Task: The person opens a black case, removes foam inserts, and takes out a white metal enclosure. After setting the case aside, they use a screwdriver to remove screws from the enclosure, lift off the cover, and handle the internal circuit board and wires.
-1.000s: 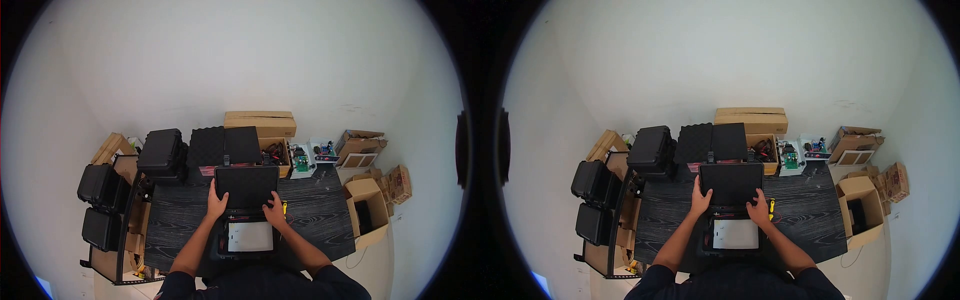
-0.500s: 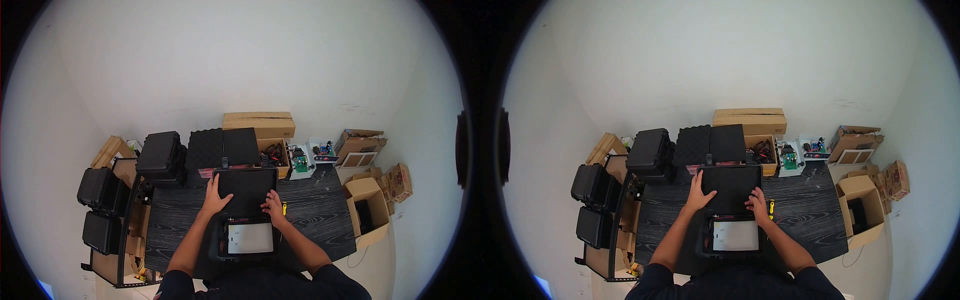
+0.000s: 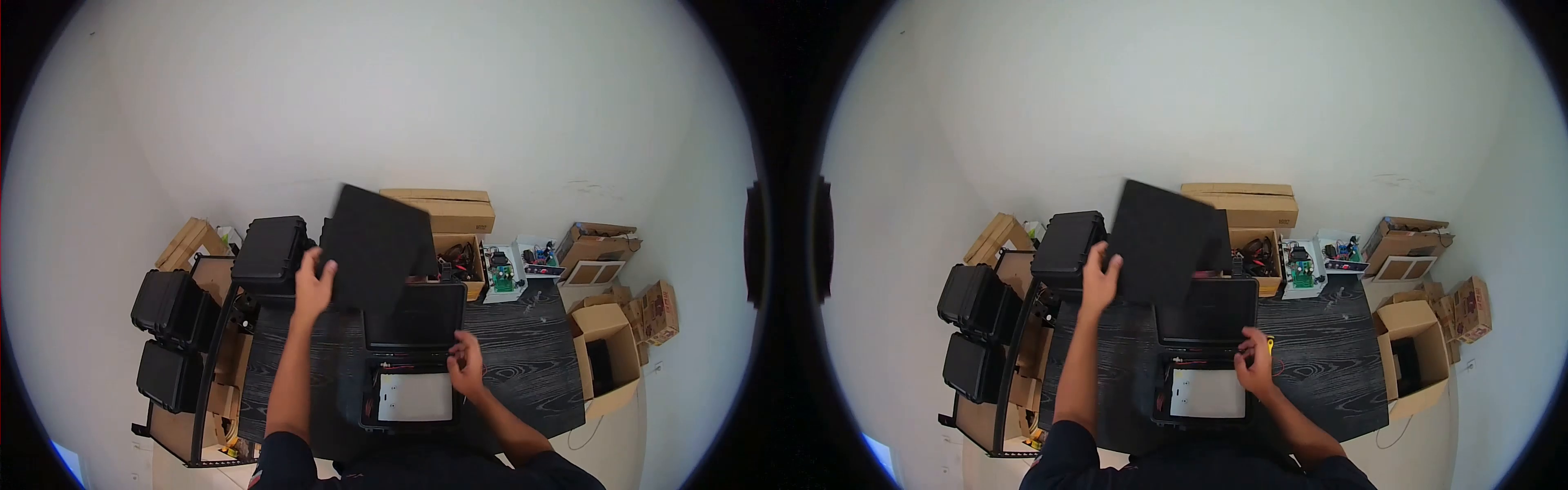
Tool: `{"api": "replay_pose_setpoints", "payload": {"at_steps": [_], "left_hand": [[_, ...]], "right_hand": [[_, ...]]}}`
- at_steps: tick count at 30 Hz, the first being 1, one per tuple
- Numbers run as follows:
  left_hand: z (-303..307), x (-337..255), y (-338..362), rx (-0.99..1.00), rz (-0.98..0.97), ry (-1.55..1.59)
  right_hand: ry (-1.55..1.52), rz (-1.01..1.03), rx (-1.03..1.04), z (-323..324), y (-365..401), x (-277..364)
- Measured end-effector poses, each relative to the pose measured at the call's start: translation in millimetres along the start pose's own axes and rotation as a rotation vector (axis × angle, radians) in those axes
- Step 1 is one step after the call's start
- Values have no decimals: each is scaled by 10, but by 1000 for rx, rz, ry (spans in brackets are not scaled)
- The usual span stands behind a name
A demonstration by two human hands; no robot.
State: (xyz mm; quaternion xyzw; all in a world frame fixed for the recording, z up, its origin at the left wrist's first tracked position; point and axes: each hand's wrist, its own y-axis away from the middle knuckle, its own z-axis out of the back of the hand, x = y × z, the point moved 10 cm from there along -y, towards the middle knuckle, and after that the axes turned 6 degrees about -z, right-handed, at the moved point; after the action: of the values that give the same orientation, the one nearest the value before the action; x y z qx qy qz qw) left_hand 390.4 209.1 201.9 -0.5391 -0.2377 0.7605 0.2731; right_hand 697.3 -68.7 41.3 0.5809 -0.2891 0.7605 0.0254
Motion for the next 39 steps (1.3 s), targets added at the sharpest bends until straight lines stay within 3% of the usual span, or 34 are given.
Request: {"api": "replay_pose_setpoints", "payload": {"at_steps": [5,7,11,23,29,32,36,39], "left_hand": [[108,883,-570,-88,168,170],[34,1301,-666,-88,333,276],[-124,1906,-784,-51,408,317],[-560,2735,-495,74,615,223],[-533,3001,-446,139,569,-27],[-440,2772,-488,131,495,-214],[-375,2468,-578,46,149,-463],[-457,1562,-423,-56,-73,-374]], "right_hand": [[269,-133,284,-279,534,-246],[353,-61,333,-373,703,-316],[488,-61,465,-477,789,-367],[569,-78,477,-508,827,-517],[581,-69,471,-521,819,-516],[599,-84,489,-534,836,-567],[607,-89,485,-531,804,-485],[545,-114,442,-510,785,-571]]}}
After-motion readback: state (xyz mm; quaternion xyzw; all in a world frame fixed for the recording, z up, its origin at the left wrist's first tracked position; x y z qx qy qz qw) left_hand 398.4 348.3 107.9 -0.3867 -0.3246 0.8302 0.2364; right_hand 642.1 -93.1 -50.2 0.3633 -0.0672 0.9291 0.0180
